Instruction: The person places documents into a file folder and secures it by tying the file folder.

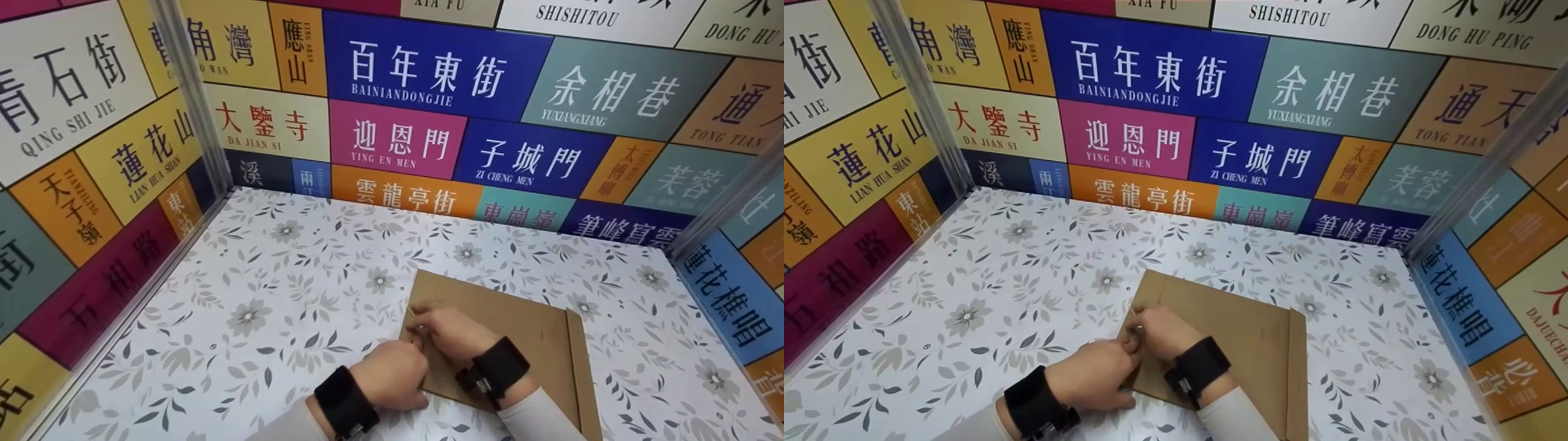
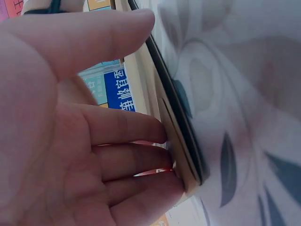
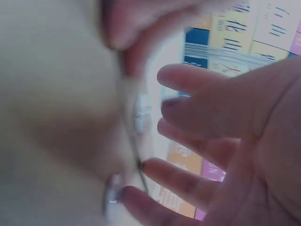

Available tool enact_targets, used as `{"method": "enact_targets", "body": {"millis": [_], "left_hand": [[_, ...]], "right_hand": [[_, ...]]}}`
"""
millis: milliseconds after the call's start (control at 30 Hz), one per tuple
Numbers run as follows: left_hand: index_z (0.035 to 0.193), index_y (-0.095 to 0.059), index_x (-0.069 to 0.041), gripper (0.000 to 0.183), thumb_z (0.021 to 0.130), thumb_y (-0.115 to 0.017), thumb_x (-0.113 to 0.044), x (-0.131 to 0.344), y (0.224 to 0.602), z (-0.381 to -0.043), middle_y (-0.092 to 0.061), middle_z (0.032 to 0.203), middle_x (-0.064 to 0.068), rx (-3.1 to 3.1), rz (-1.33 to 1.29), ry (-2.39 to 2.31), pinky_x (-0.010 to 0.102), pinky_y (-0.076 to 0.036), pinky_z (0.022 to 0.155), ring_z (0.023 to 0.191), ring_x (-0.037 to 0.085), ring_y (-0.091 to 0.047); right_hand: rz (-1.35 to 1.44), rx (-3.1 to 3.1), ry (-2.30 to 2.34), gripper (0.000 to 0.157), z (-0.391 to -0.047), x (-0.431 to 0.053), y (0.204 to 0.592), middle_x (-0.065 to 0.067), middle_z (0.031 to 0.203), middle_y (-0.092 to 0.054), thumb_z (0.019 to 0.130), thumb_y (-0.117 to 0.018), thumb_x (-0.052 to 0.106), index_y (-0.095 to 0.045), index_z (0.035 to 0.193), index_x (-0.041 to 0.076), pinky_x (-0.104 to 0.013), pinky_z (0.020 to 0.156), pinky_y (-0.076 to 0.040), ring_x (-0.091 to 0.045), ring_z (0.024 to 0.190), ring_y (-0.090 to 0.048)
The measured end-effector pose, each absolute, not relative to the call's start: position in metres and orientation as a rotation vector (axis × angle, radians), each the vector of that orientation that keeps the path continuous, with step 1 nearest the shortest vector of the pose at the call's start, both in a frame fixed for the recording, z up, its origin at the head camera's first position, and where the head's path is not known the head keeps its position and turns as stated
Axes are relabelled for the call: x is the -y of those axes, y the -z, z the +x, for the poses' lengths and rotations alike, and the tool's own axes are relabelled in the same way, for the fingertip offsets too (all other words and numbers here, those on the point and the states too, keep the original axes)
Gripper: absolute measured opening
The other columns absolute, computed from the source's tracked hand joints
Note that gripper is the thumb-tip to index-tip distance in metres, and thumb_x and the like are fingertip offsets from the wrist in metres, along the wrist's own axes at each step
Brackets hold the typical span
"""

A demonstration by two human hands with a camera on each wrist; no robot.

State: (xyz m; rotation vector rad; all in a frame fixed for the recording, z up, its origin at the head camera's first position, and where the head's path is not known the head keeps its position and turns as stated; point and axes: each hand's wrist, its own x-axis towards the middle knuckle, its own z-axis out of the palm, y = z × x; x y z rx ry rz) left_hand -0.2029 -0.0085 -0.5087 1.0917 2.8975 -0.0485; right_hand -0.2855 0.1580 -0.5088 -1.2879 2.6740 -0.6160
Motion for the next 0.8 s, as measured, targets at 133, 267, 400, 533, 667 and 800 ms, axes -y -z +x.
{"method": "enact_targets", "body": {"millis": [133,267,400,533,667,800], "left_hand": [[0.065,-0.069,-0.017,0.037,0.078,-0.081,-0.050,0.009,0.509,-0.204,-0.073,0.088,0.002,-2.901,1.095,0.040,0.034,-0.054,0.069,0.075,0.020,-0.065],[0.066,-0.067,-0.017,0.037,0.079,-0.081,-0.049,0.009,0.509,-0.205,-0.072,0.085,0.002,-2.907,1.092,0.026,0.035,-0.054,0.068,0.073,0.020,-0.065],[0.068,-0.067,-0.016,0.038,0.079,-0.081,-0.049,0.009,0.509,-0.205,-0.072,0.086,0.003,-2.917,1.088,0.027,0.035,-0.054,0.069,0.074,0.020,-0.065],[0.070,-0.068,-0.016,0.038,0.079,-0.081,-0.051,0.009,0.509,-0.205,-0.073,0.089,0.003,-2.917,1.086,0.041,0.034,-0.055,0.071,0.077,0.019,-0.066],[0.067,-0.068,-0.017,0.036,0.079,-0.081,-0.049,0.010,0.508,-0.205,-0.072,0.085,0.002,-2.916,1.095,0.027,0.033,-0.055,0.071,0.078,0.019,-0.066],[0.063,-0.067,-0.018,0.035,0.078,-0.081,-0.047,0.011,0.509,-0.205,-0.071,0.082,0.001,-2.928,1.105,0.017,0.033,-0.055,0.070,0.078,0.020,-0.067]], "right_hand": [[-1.378,-2.725,0.590,0.028,-0.285,-0.155,0.516,-0.016,0.121,-0.068,0.095,-0.059,-0.007,-0.079,0.111,0.007,-0.048,0.100,-0.051,-0.033,0.114,-0.063],[-1.440,-2.746,0.613,0.024,-0.285,-0.151,0.518,-0.010,0.105,-0.067,0.093,-0.063,-0.008,-0.079,0.104,0.005,-0.042,0.089,-0.054,-0.027,0.098,-0.063],[-1.408,-2.742,0.693,0.022,-0.286,-0.149,0.519,-0.007,0.098,-0.067,0.091,-0.064,-0.009,-0.079,0.095,0.006,-0.036,0.083,-0.055,-0.022,0.092,-0.064],[-1.430,-2.754,0.733,0.021,-0.289,-0.150,0.521,-0.007,0.094,-0.069,0.091,-0.065,-0.009,-0.078,0.089,0.007,-0.034,0.081,-0.057,-0.019,0.090,-0.066],[-1.452,-2.819,0.732,0.021,-0.293,-0.153,0.523,-0.009,0.090,-0.069,0.090,-0.063,-0.012,-0.078,0.089,0.004,-0.034,0.076,-0.057,-0.021,0.085,-0.066],[-1.363,-2.899,0.703,0.020,-0.293,-0.154,0.525,-0.008,0.084,-0.064,0.089,-0.063,-0.013,-0.077,0.088,0.002,-0.032,0.069,-0.054,-0.021,0.077,-0.062]]}}
